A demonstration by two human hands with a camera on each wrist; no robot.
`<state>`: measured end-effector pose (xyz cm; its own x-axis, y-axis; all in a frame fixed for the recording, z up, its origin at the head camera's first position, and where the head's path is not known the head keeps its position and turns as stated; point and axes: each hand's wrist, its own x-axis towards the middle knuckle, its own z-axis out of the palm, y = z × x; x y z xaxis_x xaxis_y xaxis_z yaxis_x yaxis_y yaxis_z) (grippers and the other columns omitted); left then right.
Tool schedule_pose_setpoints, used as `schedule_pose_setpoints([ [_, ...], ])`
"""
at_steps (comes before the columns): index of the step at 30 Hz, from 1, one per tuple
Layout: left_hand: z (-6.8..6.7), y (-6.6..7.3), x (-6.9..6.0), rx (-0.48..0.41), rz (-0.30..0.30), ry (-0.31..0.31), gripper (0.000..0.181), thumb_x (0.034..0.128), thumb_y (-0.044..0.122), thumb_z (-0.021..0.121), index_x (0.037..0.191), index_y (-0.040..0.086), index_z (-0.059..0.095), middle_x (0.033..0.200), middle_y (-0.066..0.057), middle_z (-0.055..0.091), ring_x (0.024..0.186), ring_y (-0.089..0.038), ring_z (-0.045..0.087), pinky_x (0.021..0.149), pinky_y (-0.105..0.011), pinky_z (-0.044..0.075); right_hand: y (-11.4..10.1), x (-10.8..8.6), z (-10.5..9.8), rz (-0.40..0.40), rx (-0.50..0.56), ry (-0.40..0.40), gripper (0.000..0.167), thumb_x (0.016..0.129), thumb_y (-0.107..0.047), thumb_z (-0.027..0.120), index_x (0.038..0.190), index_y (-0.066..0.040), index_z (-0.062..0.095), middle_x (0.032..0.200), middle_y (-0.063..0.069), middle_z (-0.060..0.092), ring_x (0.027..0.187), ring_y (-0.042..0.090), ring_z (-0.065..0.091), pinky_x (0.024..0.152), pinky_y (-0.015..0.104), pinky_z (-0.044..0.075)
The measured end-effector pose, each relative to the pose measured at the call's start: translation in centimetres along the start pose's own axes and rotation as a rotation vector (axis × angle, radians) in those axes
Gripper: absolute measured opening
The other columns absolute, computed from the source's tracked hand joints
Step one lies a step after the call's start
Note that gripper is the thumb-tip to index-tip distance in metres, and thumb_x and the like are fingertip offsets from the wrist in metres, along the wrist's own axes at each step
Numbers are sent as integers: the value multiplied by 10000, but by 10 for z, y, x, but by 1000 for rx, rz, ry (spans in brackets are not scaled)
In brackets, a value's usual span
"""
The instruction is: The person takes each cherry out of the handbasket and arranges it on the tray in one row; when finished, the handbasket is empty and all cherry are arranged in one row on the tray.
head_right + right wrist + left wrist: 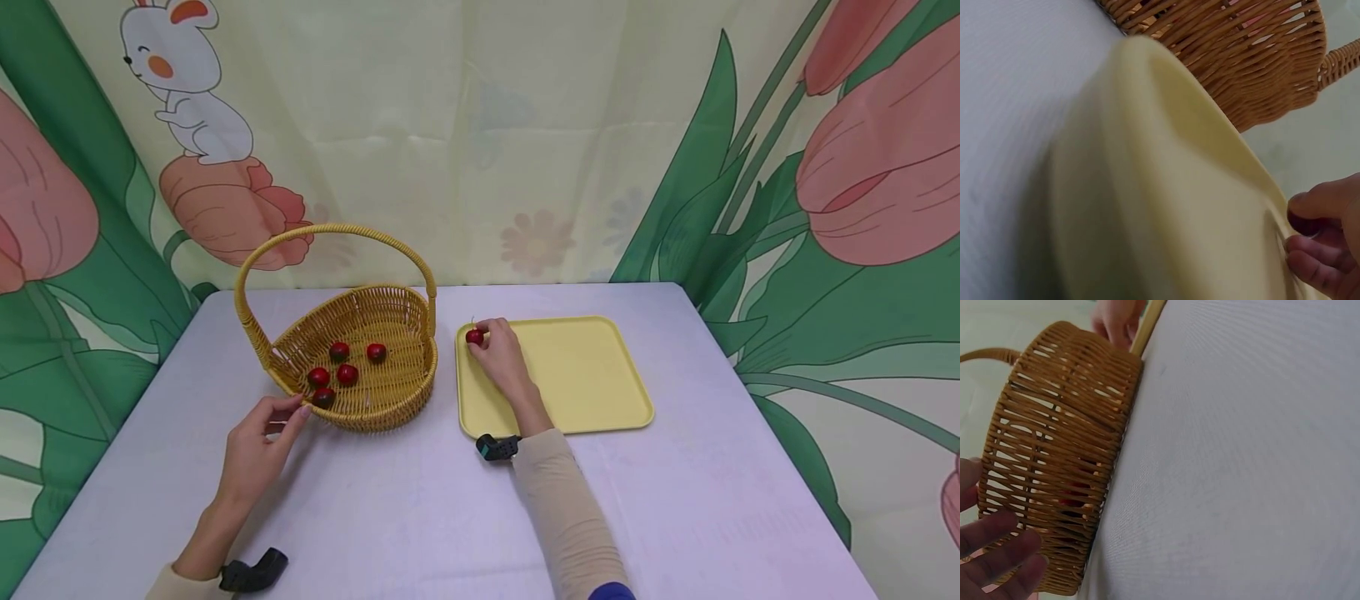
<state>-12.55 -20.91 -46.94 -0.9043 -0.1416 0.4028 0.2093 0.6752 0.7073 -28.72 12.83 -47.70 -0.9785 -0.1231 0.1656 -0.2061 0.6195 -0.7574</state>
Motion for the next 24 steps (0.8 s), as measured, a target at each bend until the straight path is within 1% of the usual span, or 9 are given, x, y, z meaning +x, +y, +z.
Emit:
schedule_pose_setpoints([
  [5,0,-1,0,0,0,-3,242,943,230,713,1148,104,681,1045,-3,732,829,-52,610,657,-138,526,2,1,3,-2,-40,4,406,921,-153,720,1274,14,610,1197,175,597,940,260,644,798,335,552],
  [11,0,-2,1,1,5,-8,247,947,239,708,1154,107,677,1048,1,731,830,-23,600,658,-151,533,2,2,4,10,-52,-4,402,928,-179,720,1269,5,614,1204,169,612,936,250,621,792,336,531],
  [19,-1,0,1,-3,-3,-12,244,948,246,707,1148,110,678,1049,8,731,828,-18,599,656,-161,537,2,2,5,13,-59,-18,441,922,-183,717,1299,11,597,1222,181,600,937,252,629,796,340,545],
  [24,-1,0,-1,8,-9,-7,237,942,226,714,1146,111,678,1041,7,730,828,-44,608,656,-167,538,-1,1,2,27,-58,-36,482,935,-207,712,1343,5,566,1265,179,573,920,238,619,745,303,532],
])
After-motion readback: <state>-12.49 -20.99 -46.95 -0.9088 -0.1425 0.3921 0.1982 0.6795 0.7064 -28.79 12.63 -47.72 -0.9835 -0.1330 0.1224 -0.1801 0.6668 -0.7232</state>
